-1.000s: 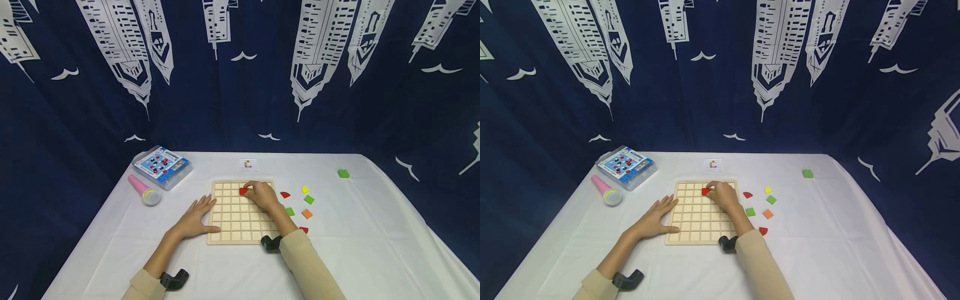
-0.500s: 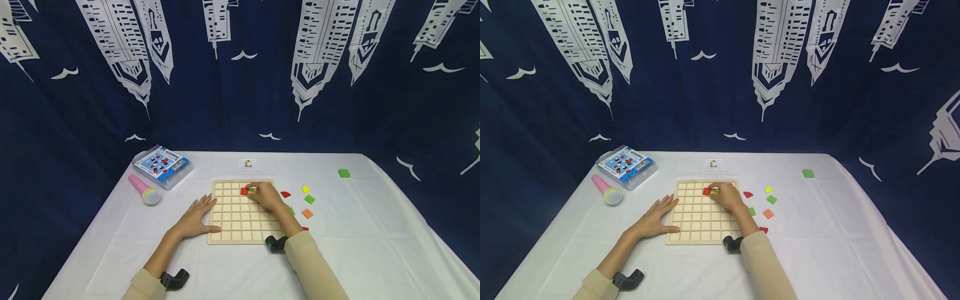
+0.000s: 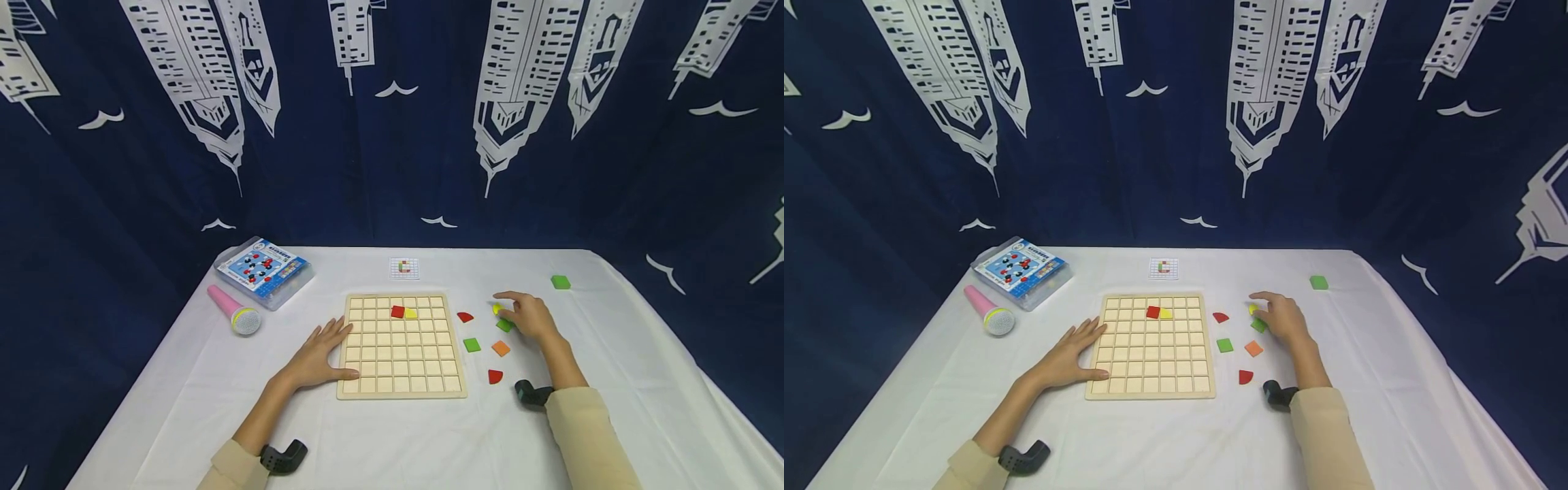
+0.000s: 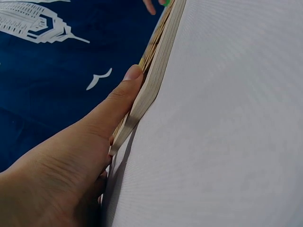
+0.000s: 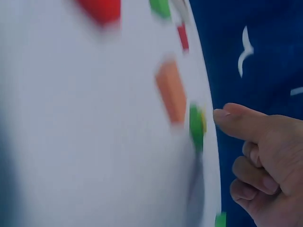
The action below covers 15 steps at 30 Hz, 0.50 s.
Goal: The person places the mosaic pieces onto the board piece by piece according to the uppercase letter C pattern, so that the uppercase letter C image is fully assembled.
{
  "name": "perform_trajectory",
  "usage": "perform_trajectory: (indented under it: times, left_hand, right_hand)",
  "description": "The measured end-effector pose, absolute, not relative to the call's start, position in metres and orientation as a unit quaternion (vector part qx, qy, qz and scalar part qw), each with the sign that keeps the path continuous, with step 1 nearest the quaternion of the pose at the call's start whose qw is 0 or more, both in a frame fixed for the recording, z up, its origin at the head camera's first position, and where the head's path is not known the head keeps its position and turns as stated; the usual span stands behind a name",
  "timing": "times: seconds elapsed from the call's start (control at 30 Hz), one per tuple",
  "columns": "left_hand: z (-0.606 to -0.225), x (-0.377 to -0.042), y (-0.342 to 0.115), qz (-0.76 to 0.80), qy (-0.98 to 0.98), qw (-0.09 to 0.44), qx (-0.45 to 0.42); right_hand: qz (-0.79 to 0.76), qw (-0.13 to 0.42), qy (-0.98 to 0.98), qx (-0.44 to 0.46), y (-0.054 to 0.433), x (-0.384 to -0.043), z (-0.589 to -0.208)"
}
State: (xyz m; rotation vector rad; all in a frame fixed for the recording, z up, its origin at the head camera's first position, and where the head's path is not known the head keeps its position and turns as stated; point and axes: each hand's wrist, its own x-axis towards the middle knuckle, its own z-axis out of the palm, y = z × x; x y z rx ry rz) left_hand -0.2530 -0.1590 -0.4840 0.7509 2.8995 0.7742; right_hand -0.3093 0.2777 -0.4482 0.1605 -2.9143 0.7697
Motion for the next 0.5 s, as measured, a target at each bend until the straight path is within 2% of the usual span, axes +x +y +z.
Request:
perform_trajectory:
  times: [0.2,0.5]
  left_hand:
    - [-0.486,-0.253,-0.160,0.254,0.936,0.020,0.242]
    - [-0.487,-0.255,-0.161,0.247,0.937,0.021,0.245]
  right_hand:
    - [0.252,0.023,-0.965,0.067,0.301,-0.315,-0.453]
    - [0.263,0.042,-0.961,0.080,0.292,-0.327,-0.460]
